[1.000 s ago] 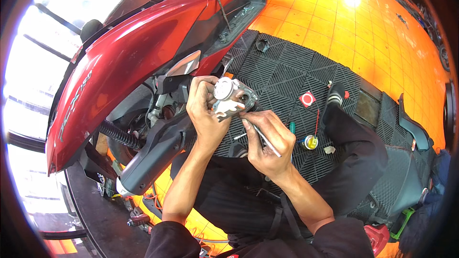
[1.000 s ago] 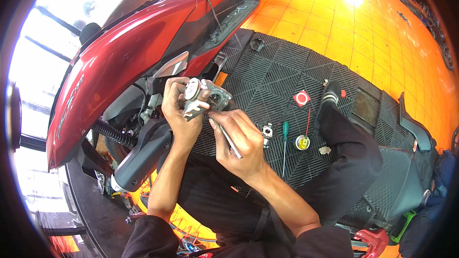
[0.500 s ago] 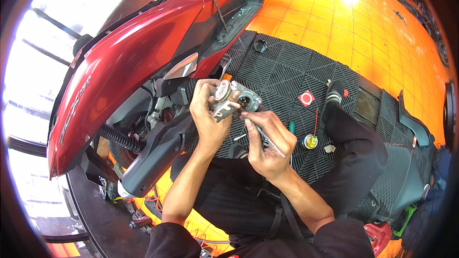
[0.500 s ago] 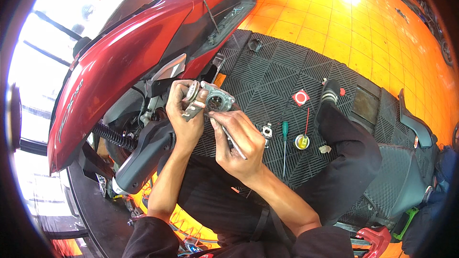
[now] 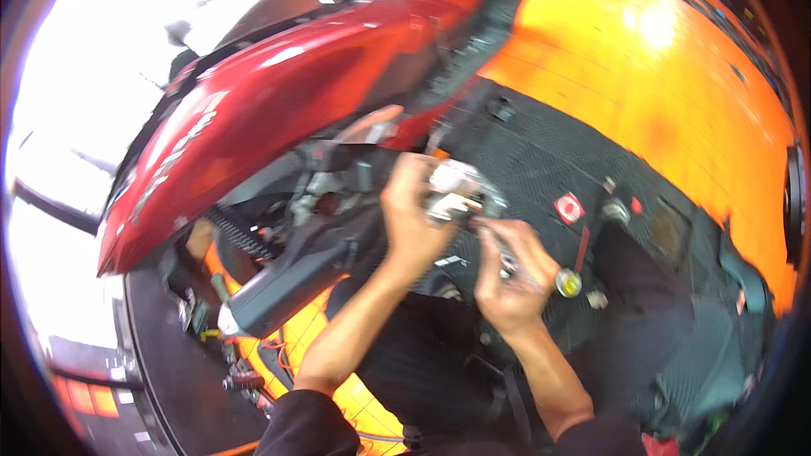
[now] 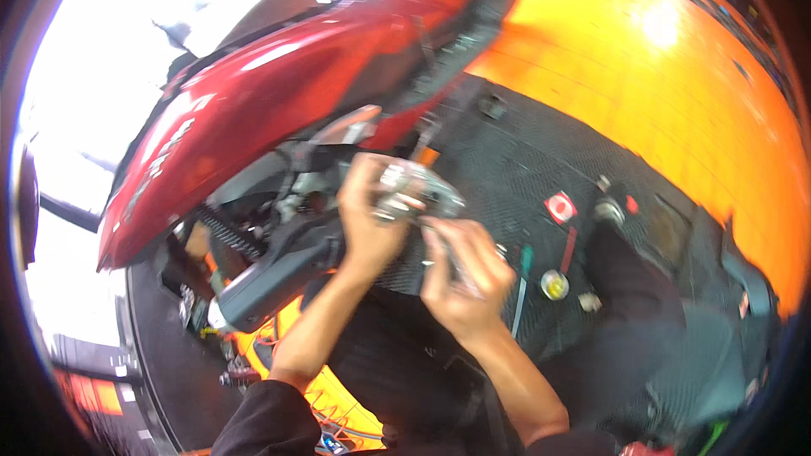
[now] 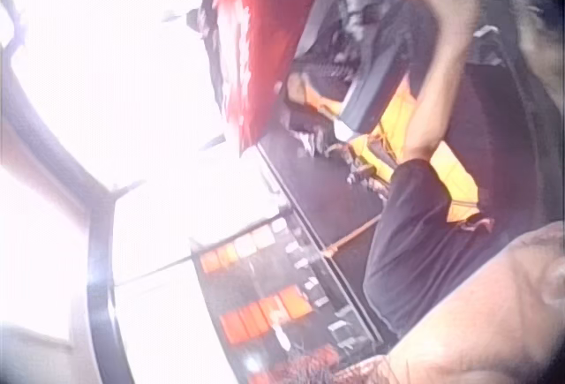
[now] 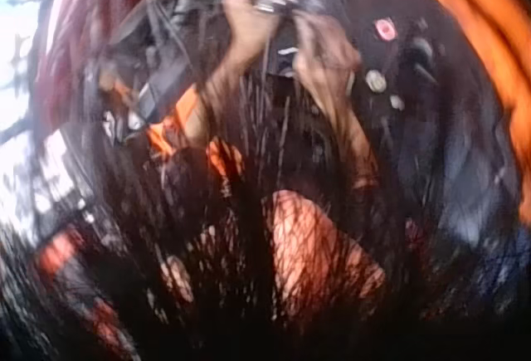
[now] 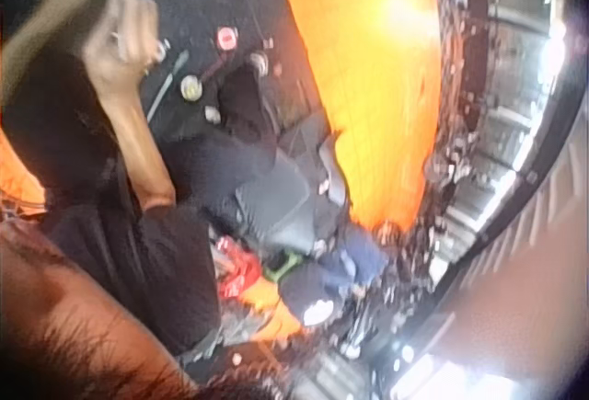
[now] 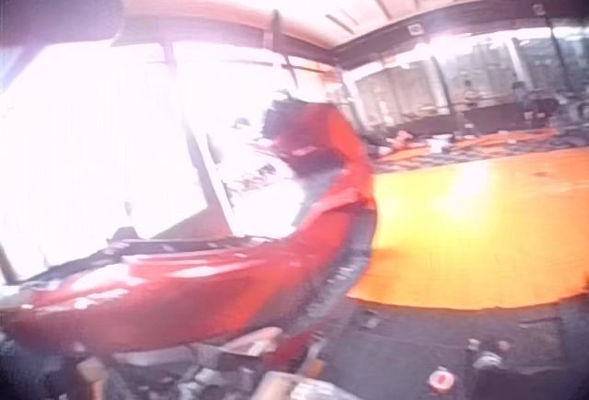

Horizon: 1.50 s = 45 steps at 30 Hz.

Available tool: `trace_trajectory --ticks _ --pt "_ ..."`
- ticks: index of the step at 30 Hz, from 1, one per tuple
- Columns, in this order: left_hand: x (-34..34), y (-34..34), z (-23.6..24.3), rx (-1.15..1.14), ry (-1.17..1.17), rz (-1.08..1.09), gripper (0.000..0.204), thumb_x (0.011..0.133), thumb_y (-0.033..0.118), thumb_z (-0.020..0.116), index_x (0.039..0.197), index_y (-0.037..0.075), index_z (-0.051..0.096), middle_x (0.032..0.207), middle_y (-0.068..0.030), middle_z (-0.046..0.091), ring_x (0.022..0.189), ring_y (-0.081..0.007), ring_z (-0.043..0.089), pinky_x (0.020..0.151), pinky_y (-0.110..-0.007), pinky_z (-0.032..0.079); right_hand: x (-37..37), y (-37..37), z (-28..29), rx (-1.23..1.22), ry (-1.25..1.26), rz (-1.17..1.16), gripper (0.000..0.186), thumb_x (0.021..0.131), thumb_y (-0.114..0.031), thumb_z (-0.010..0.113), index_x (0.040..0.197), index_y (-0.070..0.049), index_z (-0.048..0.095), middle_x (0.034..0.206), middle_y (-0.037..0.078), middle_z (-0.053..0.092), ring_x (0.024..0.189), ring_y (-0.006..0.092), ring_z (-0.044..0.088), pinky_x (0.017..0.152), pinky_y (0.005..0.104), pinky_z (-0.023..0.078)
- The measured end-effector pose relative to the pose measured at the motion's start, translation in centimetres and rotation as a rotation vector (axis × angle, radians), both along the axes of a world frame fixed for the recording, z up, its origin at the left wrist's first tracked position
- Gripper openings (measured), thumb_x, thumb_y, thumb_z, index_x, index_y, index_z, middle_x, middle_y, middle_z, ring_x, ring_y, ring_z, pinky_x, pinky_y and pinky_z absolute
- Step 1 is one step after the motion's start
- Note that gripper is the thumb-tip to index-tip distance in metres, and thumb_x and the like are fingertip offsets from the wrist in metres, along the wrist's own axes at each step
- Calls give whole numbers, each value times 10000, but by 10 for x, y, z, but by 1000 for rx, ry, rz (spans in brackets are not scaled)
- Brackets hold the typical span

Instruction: The person sits on the floor and works on a disassembled scooter carburetor. They use a screwdriver to adjust internal components, spray cleaner into the carburetor, and wipe parts with a cloth. The person repeatedly assembles and disassembles the carburetor while seated.

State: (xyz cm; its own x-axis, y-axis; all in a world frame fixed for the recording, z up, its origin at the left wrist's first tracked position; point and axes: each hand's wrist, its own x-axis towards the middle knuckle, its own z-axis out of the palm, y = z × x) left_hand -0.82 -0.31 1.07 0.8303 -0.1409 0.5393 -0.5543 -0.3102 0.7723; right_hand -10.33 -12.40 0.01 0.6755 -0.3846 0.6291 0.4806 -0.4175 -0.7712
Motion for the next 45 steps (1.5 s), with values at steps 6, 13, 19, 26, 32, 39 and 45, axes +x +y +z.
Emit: trace_trajectory --ticks 6,13,19,26,32,39,45 --pt "19 -5 -8 -6 -159 -62 380 805 156 914 926 -25 601 968 -118 613 812 -212 637 662 -348 506 6 -3 -2 0 9 23 159 939 120 598 1036 85 720 951 191 757 867 294 745 815 372 578" --pt "3 -4 -12 -106 19 -130 363 790 82 879 987 -56 607 993 -129 576 802 -251 619 687 -380 494 -3 0 -11 85 75 -19 151 982 75 578 1055 95 708 946 188 734 873 271 727 792 374 565" --pt "7 4 1 12 -78 -75 387 770 65 887 1014 -68 618 1001 -107 584 816 -193 604 681 -339 491 -1 -9 -5 -116 159 5 154 969 86 580 1051 99 710 952 199 742 858 287 736 801 389 567" --pt "4 5 -4 0 -61 -53 374 748 47 868 1014 -65 631 997 -123 579 814 -229 599 687 -356 481 -3 4 -5 52 127 44 149 959 95 584 1044 98 706 937 195 737 853 304 736 808 388 569" --pt "11 4 -2 36 -107 -28 367 766 115 909 973 -39 649 948 -112 579 792 -229 597 673 -372 477 0 1 -8 -25 149 17 137 958 88 597 1034 88 712 950 193 747 859 284 741 812 381 574" --pt "15 9 -11 31 -153 43 379 716 96 922 940 -23 641 959 -132 630 773 -290 645 665 -395 521 4 -3 -9 -86 73 16 127 892 122 671 994 63 719 947 183 759 842 301 746 789 375 579" --pt "9 -6 -2 -63 62 -36 277 847 20 870 886 -65 609 1045 -106 618 899 -136 661 696 -304 593 -1 -5 -4 -14 -6 103 163 852 139 701 995 62 710 961 183 756 851 320 742 763 380 578"
